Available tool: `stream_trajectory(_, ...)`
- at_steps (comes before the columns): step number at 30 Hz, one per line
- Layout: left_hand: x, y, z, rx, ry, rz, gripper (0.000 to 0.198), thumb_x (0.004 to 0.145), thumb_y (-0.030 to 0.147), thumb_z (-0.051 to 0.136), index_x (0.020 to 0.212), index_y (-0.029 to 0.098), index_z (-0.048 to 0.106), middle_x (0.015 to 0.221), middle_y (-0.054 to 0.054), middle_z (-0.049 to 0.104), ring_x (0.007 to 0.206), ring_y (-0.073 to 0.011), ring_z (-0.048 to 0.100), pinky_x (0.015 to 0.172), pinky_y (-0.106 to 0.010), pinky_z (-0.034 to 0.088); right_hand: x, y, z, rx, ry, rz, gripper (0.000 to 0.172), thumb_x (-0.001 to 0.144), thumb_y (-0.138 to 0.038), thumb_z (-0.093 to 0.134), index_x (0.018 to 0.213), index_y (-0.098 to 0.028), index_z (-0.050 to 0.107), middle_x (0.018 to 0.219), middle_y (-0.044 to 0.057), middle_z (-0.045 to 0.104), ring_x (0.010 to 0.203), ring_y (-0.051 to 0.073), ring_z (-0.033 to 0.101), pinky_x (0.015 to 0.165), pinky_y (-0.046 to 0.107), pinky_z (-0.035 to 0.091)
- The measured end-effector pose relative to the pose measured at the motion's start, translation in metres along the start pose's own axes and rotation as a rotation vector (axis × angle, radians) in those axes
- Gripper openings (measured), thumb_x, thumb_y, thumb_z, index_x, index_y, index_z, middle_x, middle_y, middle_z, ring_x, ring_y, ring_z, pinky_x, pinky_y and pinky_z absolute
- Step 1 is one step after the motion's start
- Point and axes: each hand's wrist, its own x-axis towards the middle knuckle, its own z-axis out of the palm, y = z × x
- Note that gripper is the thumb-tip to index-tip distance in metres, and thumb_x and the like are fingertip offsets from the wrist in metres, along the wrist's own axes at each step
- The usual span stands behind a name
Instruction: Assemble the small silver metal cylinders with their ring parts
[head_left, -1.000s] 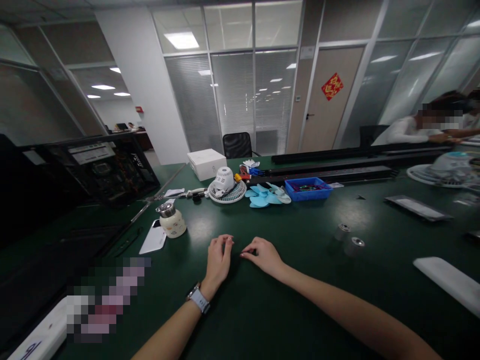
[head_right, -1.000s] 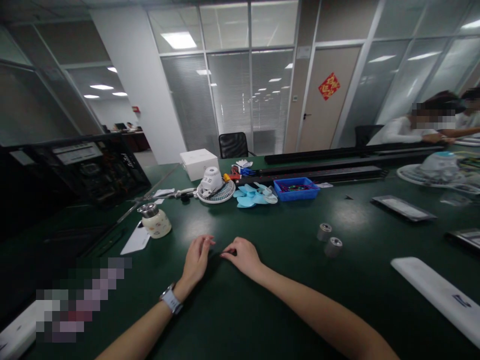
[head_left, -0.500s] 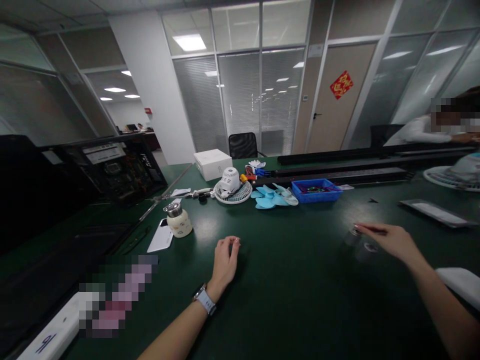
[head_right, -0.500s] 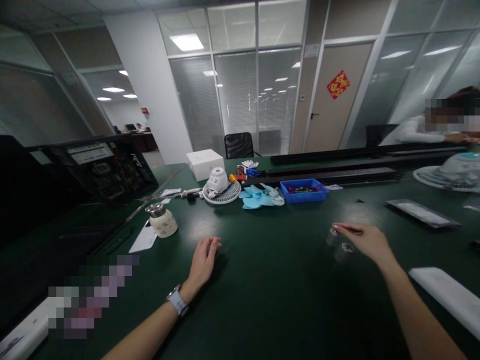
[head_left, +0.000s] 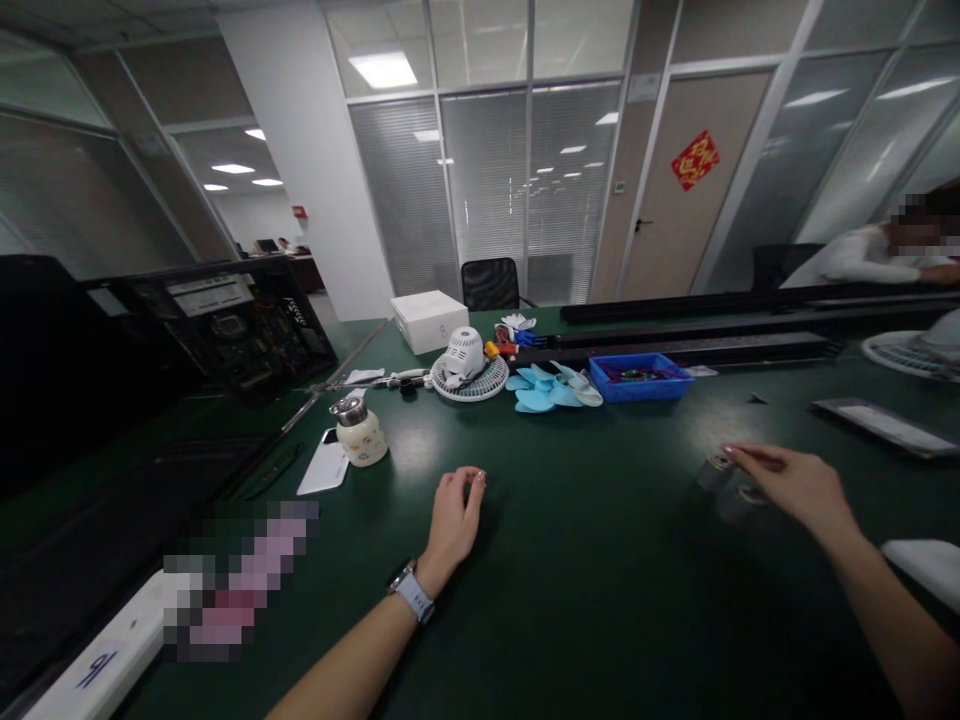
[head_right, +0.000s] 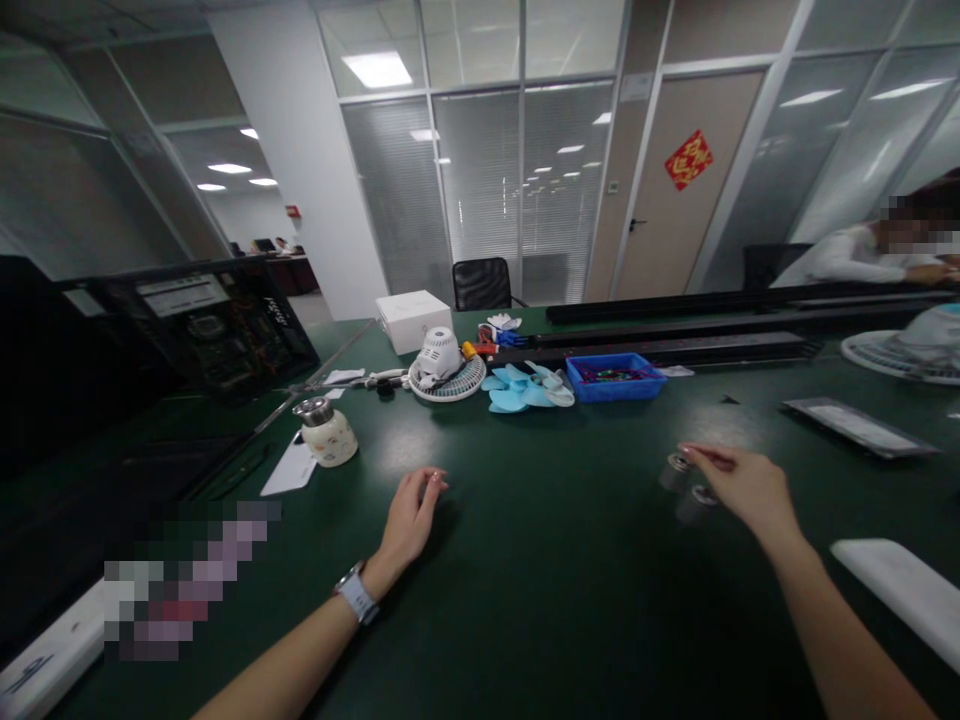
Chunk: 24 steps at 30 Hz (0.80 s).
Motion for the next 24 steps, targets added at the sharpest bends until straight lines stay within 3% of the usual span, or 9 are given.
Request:
stream_trajectory(5,0.000,0.001,0.000,-0.005,-0.021,-0.007,0.035,0.096,0.046,0.036,0.100,0.022,0.060,0.096,-0.005,0.066,0.096,-0.0220,0.057,0.084,-0.037,0.045,0.001,-0.003,-0.001,-0.041,-0.096,0.011,0.030,0.066,-0.045,0.069,0.082,-0.022,0.077,0.078,0.009,0.075,0.074,0.029,0.068,0.060,0.034,0.048)
stream_trajectory(9,0.000,0.000,0.000,-0.015,-0.035,-0.013,0.035,0.096,0.046,0.036,0.100,0.021,0.060,0.096,-0.006,0.065,0.095,-0.0217,0.058,0.085,-0.037,0.045,-0.003,-0.011,-0.003,-0.027,-0.154,0.055,0.034,0.069,-0.043,0.069,0.091,-0.019,0.077,0.083,0.011,0.075,0.077,0.028,0.068,0.063,0.034,0.047)
stream_trajectory(13,0.000,-0.002,0.002,-0.023,-0.034,-0.015,0.034,0.095,0.046,0.037,0.100,0.021,0.060,0.098,-0.006,0.064,0.094,-0.0211,0.059,0.084,-0.037,0.046,-0.004,-0.003,-0.022,0.133,-0.163,0.130,0.048,0.069,-0.036,0.072,0.114,-0.019,0.069,0.089,0.014,0.075,0.085,0.026,0.068,0.072,0.035,0.047)
stream_trajectory(15,0.000,-0.003,0.002,-0.017,-0.033,-0.013,0.033,0.095,0.046,0.038,0.101,0.021,0.060,0.098,-0.006,0.064,0.094,-0.0211,0.059,0.083,-0.036,0.046,-0.004,0.009,-0.034,0.268,-0.195,0.136,0.051,0.065,-0.028,0.076,0.115,-0.021,0.068,0.098,0.016,0.073,0.089,0.023,0.068,0.079,0.036,0.046)
stream_trajectory(20,0.000,-0.003,0.002,0.003,-0.025,0.004,0.031,0.095,0.045,0.040,0.100,0.022,0.060,0.095,-0.006,0.065,0.094,-0.0218,0.058,0.082,-0.036,0.045,-0.014,0.018,-0.038,0.407,-0.656,0.124,0.045,0.045,-0.019,0.085,0.089,-0.020,0.076,0.097,0.019,0.073,0.087,0.024,0.069,0.085,0.038,0.045)
stream_trajectory(24,0.000,-0.003,0.003,-0.005,-0.036,0.003,0.030,0.095,0.044,0.040,0.101,0.022,0.059,0.095,-0.006,0.064,0.093,-0.0216,0.058,0.081,-0.036,0.045,-0.023,0.004,-0.031,0.398,-0.760,0.053,0.034,0.049,-0.022,0.083,0.083,-0.022,0.077,0.094,0.015,0.074,0.090,0.025,0.069,0.087,0.035,0.046)
